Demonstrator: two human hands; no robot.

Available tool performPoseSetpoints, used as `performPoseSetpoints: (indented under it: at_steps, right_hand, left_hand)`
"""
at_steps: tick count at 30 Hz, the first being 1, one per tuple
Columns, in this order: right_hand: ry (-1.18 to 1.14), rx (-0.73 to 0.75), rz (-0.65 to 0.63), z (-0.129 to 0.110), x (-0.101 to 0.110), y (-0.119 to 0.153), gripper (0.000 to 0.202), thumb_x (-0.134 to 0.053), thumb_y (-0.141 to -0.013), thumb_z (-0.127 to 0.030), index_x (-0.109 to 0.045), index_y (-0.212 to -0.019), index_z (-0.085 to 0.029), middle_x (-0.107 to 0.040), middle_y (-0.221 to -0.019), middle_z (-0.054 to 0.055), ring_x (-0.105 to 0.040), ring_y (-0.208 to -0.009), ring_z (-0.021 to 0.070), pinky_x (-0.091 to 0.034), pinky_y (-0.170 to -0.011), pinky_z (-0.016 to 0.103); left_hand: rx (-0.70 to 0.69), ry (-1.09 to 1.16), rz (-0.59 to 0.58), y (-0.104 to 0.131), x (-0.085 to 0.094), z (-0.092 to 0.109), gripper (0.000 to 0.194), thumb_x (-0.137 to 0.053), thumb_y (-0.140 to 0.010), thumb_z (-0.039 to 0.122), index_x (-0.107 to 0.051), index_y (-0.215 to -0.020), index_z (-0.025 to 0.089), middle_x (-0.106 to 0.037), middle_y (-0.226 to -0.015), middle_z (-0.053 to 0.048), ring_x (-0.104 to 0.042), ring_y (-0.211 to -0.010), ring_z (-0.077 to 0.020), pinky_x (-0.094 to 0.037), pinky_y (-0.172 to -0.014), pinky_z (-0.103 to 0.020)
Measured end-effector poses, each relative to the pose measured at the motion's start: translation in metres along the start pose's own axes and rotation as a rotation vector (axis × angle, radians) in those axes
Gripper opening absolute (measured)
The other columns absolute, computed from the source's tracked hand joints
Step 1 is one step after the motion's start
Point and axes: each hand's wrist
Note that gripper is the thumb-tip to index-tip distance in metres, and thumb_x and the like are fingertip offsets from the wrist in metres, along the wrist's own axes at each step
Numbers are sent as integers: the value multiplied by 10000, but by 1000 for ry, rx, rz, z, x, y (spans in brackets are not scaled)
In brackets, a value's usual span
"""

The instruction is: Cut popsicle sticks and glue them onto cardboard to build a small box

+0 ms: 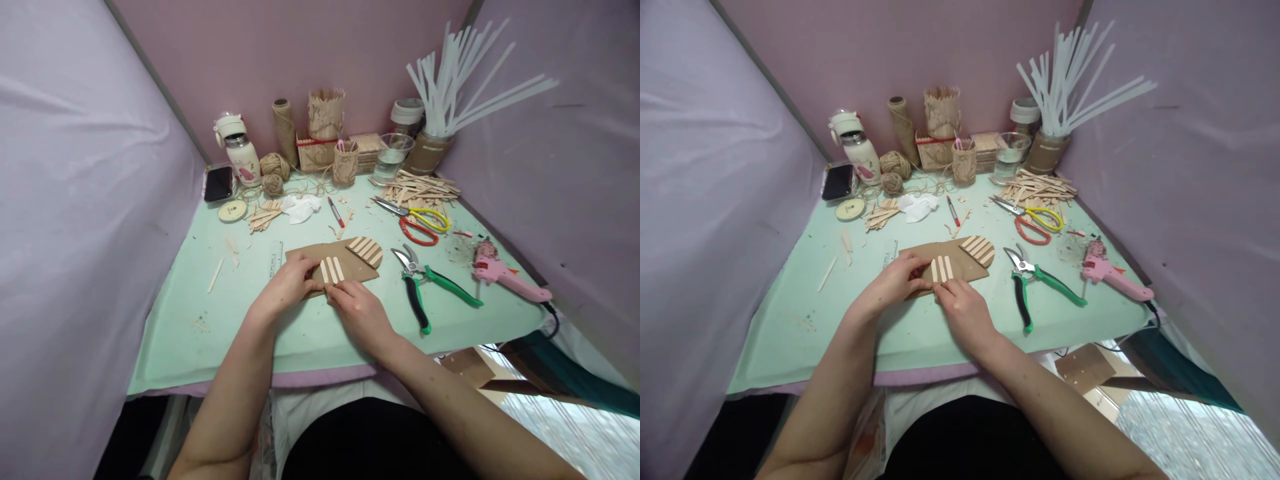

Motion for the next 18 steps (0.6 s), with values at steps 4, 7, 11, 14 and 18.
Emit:
performPoseSetpoints:
  at_steps: [4,7,11,14,18]
  right_hand:
    - [-6,-13,-10,0,0,0,237,-538,-929,-133,-666,-1125,-167,-665,-890,73,-569,-821,209,-469,-703,312]
    - [-3,-19,-16,-1,0,0,230,-548,-928,-136,-670,-1121,-164,-665,-893,69,-569,-822,207,-468,-710,307]
    - [7,-18,-20,-1,0,0,228,-572,-916,-133,-676,-1118,-151,-665,-883,69,-569,-814,209,-468,-703,310]
    - [2,-16,-7,0,1,0,225,-569,-917,-130,-677,-1112,-159,-667,-884,69,-570,-812,206,-468,-700,310]
    - [-8,-15,4,0,0,0,220,-558,-918,-121,-682,-1093,-168,-667,-877,65,-571,-803,204,-465,-689,308]
  left_hand:
    - [0,-1,13,0,-1,-1,318,-673,-798,295,-693,-1102,205,-535,-924,-41,-551,-856,-199,-483,-796,-327]
    - [-3,-9,4,-1,-1,-1,310,-674,-797,294,-699,-1091,198,-538,-916,-46,-554,-861,-205,-483,-784,-323]
    - [-10,-16,9,-1,-1,-2,330,-674,-797,299,-693,-1111,200,-552,-915,-50,-556,-855,-207,-479,-781,-326]
    - [-13,-15,5,-1,-1,-1,297,-676,-796,304,-704,-1073,201,-556,-892,-48,-556,-856,-211,-478,-768,-324]
    - [-14,-6,7,0,0,0,287,-673,-800,306,-704,-1067,205,-549,-892,-44,-550,-855,-204,-480,-765,-319]
Point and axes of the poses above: each hand's wrist, its own y-axis away from the middle knuckle, its own x-axis out of the back of the hand, z = x × y
